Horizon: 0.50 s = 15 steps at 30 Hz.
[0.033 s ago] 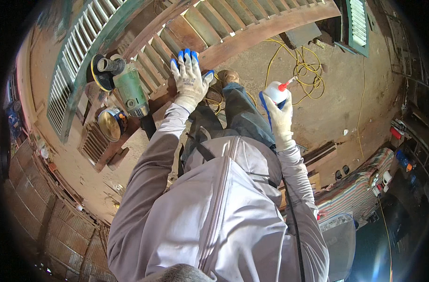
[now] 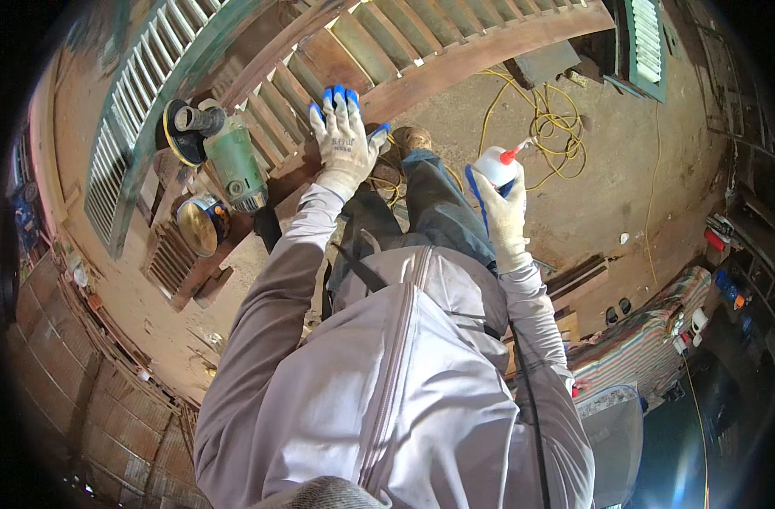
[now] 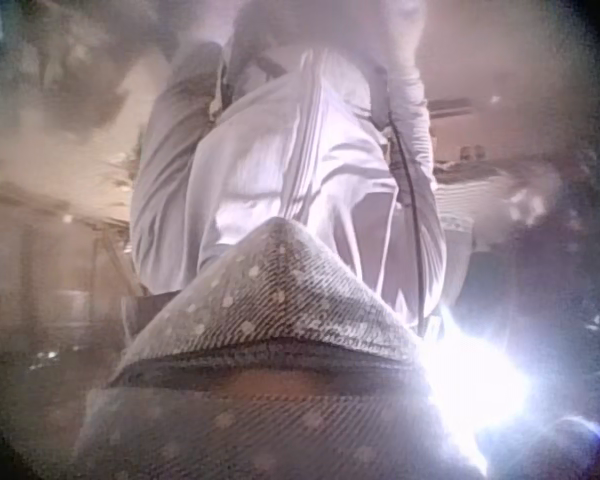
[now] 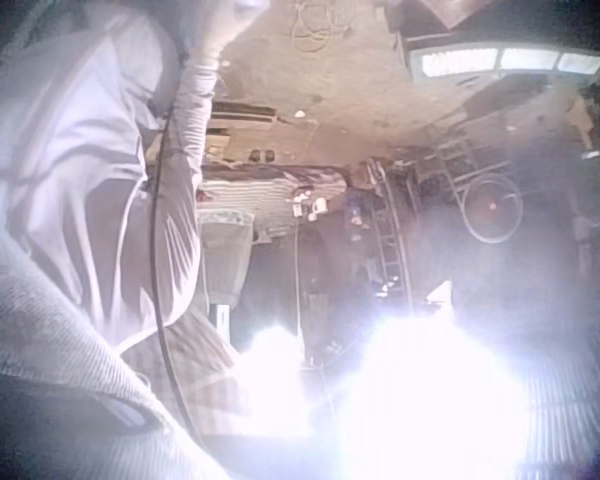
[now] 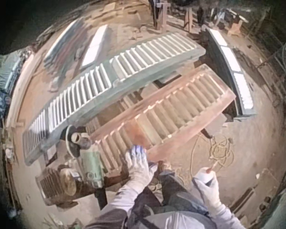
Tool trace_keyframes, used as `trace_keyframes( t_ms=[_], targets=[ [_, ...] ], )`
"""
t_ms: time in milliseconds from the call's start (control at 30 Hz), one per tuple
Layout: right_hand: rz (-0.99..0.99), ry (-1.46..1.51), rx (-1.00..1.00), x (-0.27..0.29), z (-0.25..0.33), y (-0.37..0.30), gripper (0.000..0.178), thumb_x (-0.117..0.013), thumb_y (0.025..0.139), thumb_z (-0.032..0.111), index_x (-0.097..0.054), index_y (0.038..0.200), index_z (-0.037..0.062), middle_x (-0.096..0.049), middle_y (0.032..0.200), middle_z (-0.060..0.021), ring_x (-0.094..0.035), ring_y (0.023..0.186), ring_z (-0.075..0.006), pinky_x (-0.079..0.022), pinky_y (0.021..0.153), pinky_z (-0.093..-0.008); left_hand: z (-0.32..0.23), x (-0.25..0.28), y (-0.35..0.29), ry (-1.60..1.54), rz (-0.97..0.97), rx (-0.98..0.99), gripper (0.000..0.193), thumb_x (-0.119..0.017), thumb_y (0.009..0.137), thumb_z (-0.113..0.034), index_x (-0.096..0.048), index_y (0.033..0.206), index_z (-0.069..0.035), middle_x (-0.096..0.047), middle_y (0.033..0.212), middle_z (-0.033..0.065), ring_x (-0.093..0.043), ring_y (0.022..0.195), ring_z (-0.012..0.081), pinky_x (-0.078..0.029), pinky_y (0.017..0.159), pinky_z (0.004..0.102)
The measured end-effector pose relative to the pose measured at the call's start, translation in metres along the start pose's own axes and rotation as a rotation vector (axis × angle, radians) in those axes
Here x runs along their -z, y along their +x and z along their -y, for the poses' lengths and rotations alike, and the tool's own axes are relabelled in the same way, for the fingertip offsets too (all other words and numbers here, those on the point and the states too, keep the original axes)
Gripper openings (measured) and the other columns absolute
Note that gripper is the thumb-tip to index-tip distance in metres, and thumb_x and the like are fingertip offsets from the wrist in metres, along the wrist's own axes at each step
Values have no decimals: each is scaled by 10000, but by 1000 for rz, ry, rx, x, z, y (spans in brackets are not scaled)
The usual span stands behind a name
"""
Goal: The person applies glue to the joints of a wooden slatted panel and uses a power sander to smooth the surface. The person works on one panel at a time, moving it on a workbench in a workshop.
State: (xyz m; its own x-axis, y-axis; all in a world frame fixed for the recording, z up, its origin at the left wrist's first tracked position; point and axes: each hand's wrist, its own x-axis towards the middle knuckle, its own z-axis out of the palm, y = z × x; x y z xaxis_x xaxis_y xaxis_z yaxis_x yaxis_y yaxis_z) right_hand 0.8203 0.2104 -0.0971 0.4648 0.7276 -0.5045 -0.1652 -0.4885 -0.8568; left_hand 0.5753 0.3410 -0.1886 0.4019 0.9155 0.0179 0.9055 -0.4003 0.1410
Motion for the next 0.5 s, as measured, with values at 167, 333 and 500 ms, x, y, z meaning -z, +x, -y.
trace_keyframes(
  t_ms=[167,333,500],
  targets=[
    [54,-49,47,-13,-7,13,493,-798,873,150,-551,1284,35,-639,1086,-50,-619,960,-119,-510,872,-277,-12,-11,25,58,-7,-41,977,-456,931,-693,-307,1550,48,-299,1606,248,-189,1522,415,-86,1205,675],
    [77,-32,19,-21,3,20,508,-807,869,161,-545,1284,30,-641,1091,-53,-619,962,-120,-510,866,-273,-1,-2,14,270,281,-121,968,-378,948,-714,-291,1566,27,-305,1619,204,-192,1532,365,-80,1226,645],
    [95,-17,4,-20,10,20,513,-812,867,175,-547,1280,26,-644,1096,-54,-623,956,-122,-515,852,-274,-17,-8,33,320,172,-46,951,-342,953,-726,-289,1580,-12,-272,1644,174,-170,1540,354,-31,1224,652]
  ],
)
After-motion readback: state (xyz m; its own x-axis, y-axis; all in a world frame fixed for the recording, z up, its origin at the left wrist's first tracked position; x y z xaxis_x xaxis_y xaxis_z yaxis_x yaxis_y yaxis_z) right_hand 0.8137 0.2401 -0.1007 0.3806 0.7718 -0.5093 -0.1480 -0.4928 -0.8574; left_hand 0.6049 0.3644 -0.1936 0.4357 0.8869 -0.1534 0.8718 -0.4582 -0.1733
